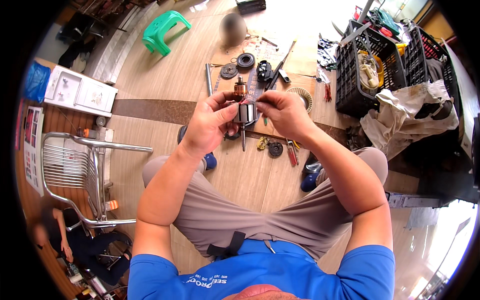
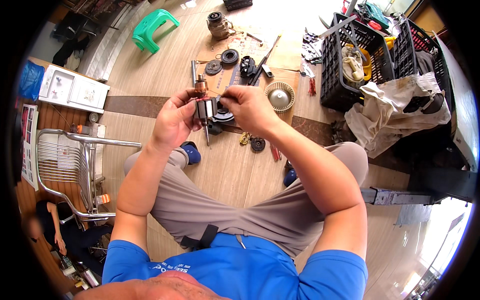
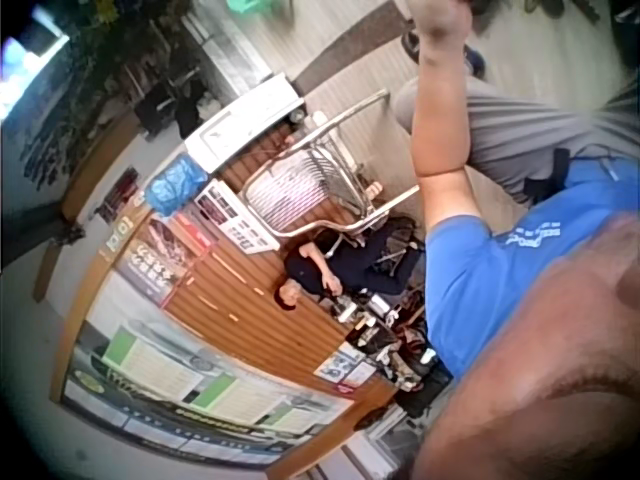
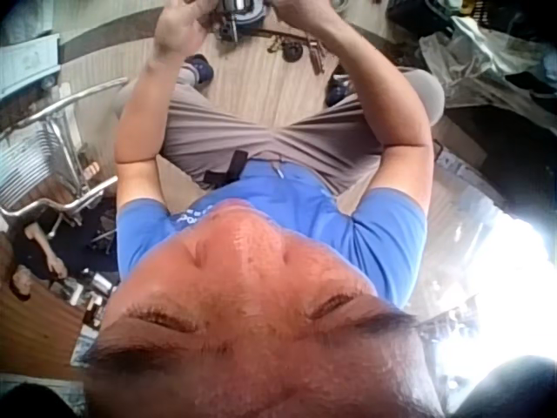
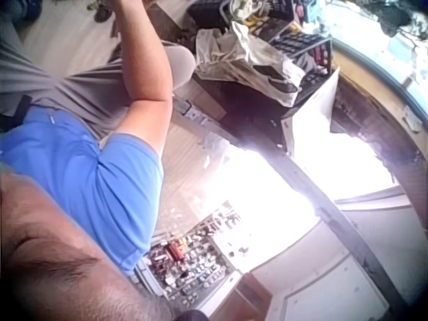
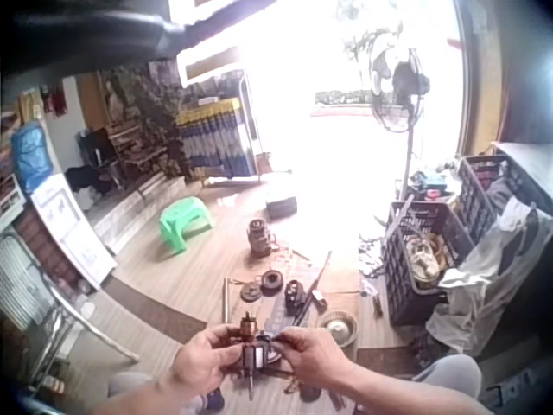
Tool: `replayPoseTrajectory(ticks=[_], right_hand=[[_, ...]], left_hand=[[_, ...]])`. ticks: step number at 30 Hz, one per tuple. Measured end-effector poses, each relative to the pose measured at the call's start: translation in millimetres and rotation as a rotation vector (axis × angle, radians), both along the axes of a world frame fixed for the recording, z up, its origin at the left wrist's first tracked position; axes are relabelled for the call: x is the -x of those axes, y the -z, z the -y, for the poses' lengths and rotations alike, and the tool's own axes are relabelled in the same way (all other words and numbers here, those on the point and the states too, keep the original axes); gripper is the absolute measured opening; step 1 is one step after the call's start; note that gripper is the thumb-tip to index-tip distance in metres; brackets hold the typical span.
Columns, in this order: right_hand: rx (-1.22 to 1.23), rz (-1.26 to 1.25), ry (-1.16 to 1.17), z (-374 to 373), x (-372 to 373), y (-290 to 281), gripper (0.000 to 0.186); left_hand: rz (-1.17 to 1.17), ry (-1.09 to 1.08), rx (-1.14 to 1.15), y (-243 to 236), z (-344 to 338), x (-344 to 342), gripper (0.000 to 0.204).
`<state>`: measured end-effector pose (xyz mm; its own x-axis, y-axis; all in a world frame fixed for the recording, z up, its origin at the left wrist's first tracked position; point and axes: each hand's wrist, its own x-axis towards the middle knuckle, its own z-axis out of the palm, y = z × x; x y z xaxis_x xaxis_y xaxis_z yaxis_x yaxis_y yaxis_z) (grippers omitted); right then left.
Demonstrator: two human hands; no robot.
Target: The person assembles components of an electric motor by hand, inserting a rotor into a housing and aligning internal wiring.
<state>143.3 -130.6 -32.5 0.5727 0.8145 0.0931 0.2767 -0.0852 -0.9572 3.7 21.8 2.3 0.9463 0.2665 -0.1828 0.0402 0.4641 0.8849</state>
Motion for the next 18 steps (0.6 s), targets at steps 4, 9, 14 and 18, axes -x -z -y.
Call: replayPoseTrajectory(ticks=[4,9,14,18], right_hand=[[-0.057,0.178,0.069,8.8,-11.0,-10.0,0.014],[-0.115,0.276,0.061,20.6,-16.2,-22.8,0.012],[-0.121,0.337,-0.09,34.5,-17.8,-41.2,0.009],[-0.091,0.474,-0.27,36.7,-10.4,-39.2,0.009]], left_hand=[[0.015,0.06,-0.241,-4.6,0.4,2.0,0.036],[-0.024,-0.071,-0.543,-3.8,5.5,2.0,0.037],[-0.003,-0.258,-0.578,-2.6,2.0,-2.4,0.034],[0.033,-0.387,-0.388,0.3,-19.1,-2.0,0.026]])
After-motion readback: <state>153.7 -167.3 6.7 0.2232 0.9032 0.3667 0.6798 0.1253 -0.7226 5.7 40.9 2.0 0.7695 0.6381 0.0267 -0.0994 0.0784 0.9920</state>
